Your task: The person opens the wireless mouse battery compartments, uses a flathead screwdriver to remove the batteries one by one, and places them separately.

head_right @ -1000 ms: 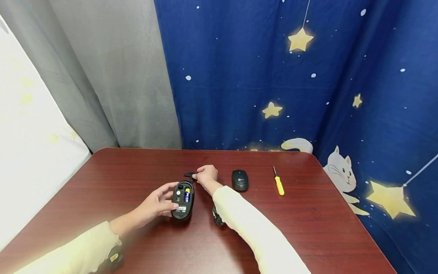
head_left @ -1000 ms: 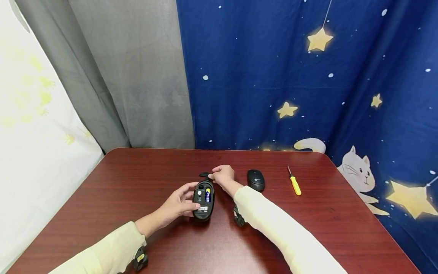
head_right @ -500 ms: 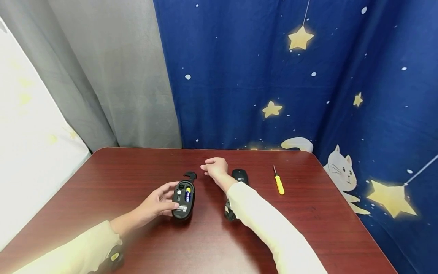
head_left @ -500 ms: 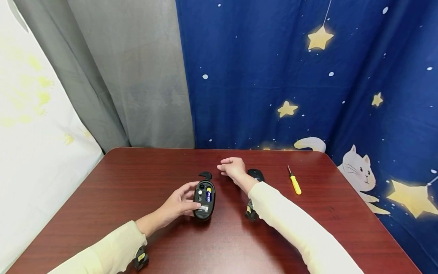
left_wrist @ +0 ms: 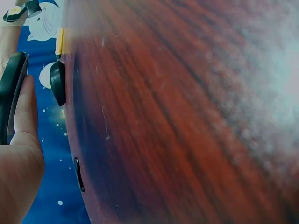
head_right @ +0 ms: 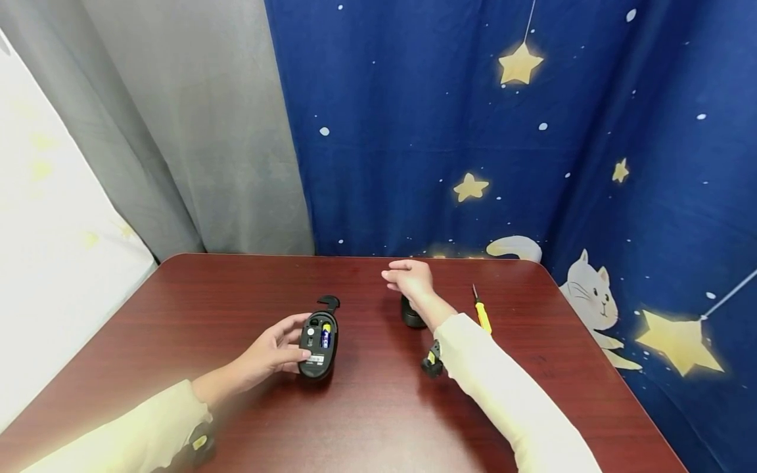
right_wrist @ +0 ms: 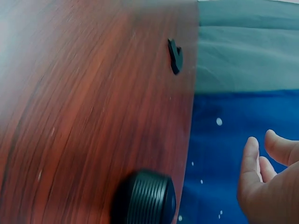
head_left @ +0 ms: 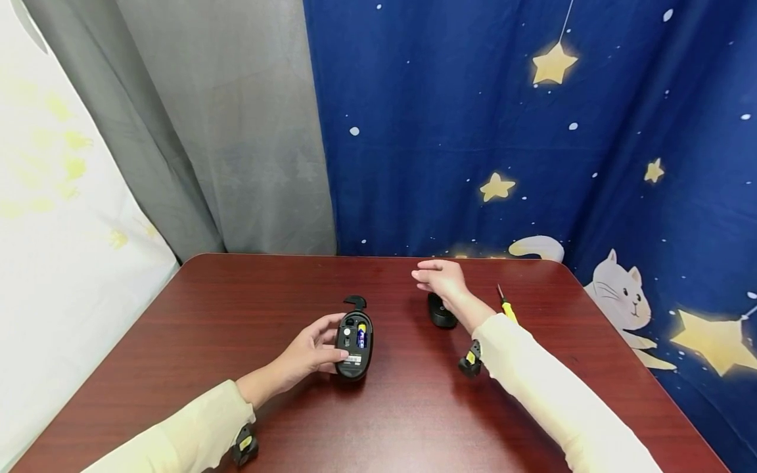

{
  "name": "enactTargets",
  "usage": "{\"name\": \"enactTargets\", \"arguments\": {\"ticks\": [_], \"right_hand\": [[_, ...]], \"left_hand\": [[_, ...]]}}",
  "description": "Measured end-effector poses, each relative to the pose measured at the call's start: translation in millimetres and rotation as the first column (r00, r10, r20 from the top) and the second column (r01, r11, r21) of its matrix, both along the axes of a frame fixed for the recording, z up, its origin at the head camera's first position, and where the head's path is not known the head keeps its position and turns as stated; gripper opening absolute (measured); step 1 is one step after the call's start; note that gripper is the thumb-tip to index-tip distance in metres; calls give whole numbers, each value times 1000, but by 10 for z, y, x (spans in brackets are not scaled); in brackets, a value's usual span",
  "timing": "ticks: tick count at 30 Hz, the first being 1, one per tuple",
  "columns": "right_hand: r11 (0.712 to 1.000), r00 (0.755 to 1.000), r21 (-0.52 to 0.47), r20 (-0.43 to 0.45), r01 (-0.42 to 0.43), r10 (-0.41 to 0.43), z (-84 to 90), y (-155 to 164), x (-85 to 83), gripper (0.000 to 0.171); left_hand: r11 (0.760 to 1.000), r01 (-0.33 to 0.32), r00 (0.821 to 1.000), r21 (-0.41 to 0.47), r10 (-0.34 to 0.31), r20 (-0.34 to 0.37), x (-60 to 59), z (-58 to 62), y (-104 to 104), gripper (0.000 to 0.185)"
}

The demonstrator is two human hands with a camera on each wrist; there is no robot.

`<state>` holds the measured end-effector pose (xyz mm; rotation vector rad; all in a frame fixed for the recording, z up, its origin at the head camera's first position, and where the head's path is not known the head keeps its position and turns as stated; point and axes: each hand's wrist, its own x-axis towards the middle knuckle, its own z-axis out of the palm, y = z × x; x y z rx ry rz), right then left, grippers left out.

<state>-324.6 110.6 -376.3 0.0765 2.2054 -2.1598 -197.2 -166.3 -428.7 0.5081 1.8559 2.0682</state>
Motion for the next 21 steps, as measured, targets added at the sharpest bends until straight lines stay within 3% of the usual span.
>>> {"name": "enactTargets", "arguments": {"ticks": [21], "right_hand": [[987,1000,161,-22,1,3,1,984,198,45]], "left_hand": [[1000,0,1000,12,0,25,-6,-6,50,71]]}}
